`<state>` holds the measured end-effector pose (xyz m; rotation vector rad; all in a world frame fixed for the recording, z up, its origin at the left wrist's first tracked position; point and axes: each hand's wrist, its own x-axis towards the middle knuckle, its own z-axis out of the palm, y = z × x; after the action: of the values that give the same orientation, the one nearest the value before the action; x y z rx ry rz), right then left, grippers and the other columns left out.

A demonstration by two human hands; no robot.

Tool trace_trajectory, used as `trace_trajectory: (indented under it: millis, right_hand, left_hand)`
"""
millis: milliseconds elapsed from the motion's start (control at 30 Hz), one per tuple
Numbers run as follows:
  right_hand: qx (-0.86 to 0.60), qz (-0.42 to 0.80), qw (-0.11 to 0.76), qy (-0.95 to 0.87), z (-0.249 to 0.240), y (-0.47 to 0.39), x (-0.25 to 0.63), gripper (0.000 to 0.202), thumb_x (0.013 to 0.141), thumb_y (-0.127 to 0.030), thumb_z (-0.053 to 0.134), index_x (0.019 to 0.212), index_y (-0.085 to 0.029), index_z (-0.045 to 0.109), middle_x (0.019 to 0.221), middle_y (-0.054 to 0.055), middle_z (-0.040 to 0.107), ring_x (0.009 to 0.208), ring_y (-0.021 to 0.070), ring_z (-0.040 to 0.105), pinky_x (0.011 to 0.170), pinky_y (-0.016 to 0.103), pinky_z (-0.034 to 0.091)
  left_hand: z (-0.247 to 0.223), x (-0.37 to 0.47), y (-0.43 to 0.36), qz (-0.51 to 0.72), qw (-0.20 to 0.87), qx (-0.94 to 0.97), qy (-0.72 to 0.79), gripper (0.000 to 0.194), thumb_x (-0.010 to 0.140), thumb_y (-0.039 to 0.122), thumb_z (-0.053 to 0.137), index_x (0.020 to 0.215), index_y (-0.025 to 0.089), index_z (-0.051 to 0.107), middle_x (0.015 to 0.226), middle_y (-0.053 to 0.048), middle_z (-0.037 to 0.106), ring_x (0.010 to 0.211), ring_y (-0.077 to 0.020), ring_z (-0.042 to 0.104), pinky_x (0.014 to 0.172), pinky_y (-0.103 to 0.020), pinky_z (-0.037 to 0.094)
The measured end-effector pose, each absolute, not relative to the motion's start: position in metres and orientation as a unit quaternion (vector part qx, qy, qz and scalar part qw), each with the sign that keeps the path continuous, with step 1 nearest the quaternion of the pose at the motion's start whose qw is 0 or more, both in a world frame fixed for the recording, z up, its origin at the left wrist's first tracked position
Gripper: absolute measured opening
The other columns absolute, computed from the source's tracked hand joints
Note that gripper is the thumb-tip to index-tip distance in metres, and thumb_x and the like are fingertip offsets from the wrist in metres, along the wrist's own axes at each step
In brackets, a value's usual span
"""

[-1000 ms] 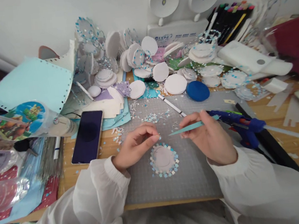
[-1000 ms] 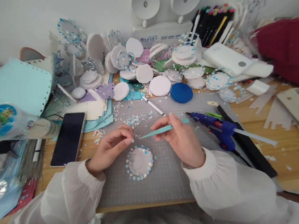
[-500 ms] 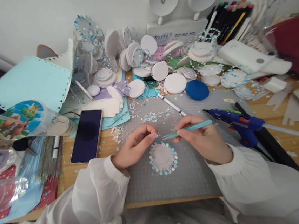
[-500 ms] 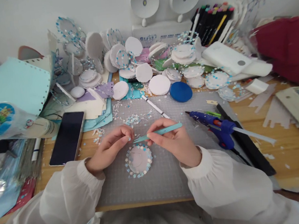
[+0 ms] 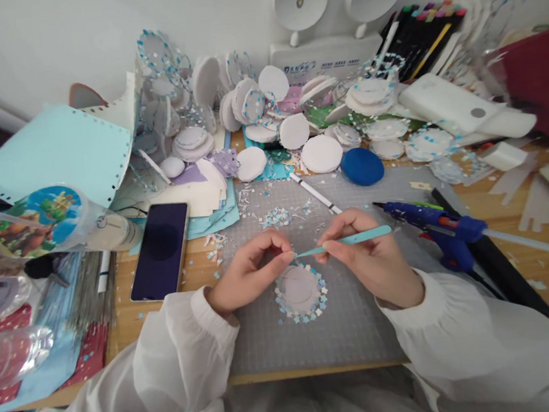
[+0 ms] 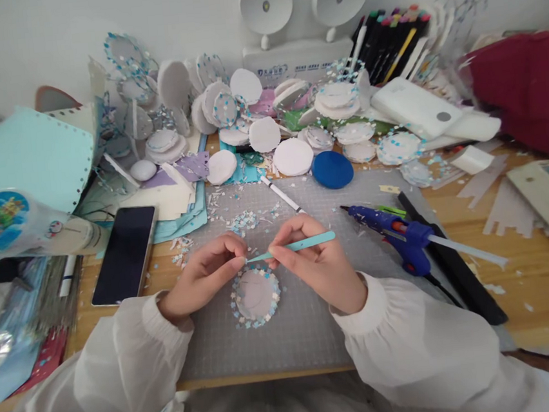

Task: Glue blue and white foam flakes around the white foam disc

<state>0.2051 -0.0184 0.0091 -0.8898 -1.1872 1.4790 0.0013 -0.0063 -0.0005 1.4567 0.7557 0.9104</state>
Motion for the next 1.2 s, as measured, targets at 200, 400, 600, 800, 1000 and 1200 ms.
trace_trajectory:
  millis: [200, 400, 600, 800, 1000, 1200]
  right_hand:
    - [-0.349, 0.619, 0.509, -0.485, 0.006, -0.020, 0.206, 0.010, 0.084, -0.017, 0.065, 0.087, -0.023, 0.057, 0.077, -0.002, 0.067, 0.068, 0.0099, 0.064, 0.065, 0.024, 0.053]
    - [-0.376, 0.651, 0.512, -0.417, 0.012, -0.016, 0.202, 0.016, 0.078, -0.025, 0.071, 0.080, -0.022, 0.056, 0.069, -0.003, 0.067, 0.063, 0.0100, 0.062, 0.064, 0.025, 0.051]
    - [-0.401, 0.674, 0.521, -0.337, 0.018, -0.011, 0.204, 0.022, 0.071, -0.027, 0.076, 0.077, -0.024, 0.055, 0.067, -0.006, 0.064, 0.062, 0.0101, 0.061, 0.064, 0.026, 0.052]
    - [-0.390, 0.716, 0.550, -0.182, 0.023, -0.002, 0.213, 0.027, 0.062, -0.022, 0.082, 0.074, -0.023, 0.058, 0.066, -0.008, 0.061, 0.057, 0.0051, 0.056, 0.062, 0.020, 0.052]
    - [-0.369, 0.740, 0.554, -0.099, 0.024, 0.004, 0.216, 0.021, 0.065, -0.018, 0.078, 0.072, -0.021, 0.059, 0.059, -0.007, 0.053, 0.056, 0.0049, 0.052, 0.056, 0.018, 0.051]
    - [-0.368, 0.752, 0.530, -0.136, 0.017, 0.001, 0.210, 0.027, 0.063, -0.020, 0.080, 0.073, -0.022, 0.056, 0.061, -0.008, 0.057, 0.056, 0.0052, 0.056, 0.060, 0.019, 0.053]
  left_hand:
    - [-0.002, 0.000, -0.006, 0.388, 0.589, 0.633, 0.319, 0.017, 0.088, 0.030, 0.058, 0.082, 0.014, 0.057, 0.081, -0.004, 0.054, 0.077, -0.0141, 0.050, 0.072, -0.027, 0.041]
    - [-0.001, 0.000, -0.007, 0.383, 0.600, 0.624, 0.322, 0.016, 0.088, 0.029, 0.057, 0.082, 0.014, 0.058, 0.081, -0.004, 0.055, 0.077, -0.0144, 0.049, 0.072, -0.027, 0.040]
    - [0.002, -0.001, -0.006, 0.376, 0.607, 0.618, 0.329, 0.017, 0.088, 0.029, 0.056, 0.080, 0.015, 0.057, 0.081, -0.005, 0.054, 0.077, -0.0153, 0.049, 0.072, -0.028, 0.040]
    - [-0.001, -0.001, -0.005, 0.395, 0.636, 0.568, 0.343, 0.021, 0.088, 0.024, 0.045, 0.069, 0.016, 0.049, 0.074, -0.003, 0.050, 0.073, -0.0157, 0.045, 0.070, -0.029, 0.036]
    - [-0.002, 0.001, -0.006, 0.405, 0.616, 0.560, 0.378, 0.033, 0.093, 0.030, 0.039, 0.061, 0.018, 0.038, 0.064, 0.000, 0.043, 0.065, -0.0140, 0.040, 0.065, -0.029, 0.032]
    - [-0.003, 0.003, -0.005, 0.453, 0.550, 0.572, 0.406, 0.020, 0.087, 0.032, 0.058, 0.076, 0.017, 0.052, 0.076, 0.000, 0.049, 0.069, -0.0116, 0.045, 0.066, -0.026, 0.037]
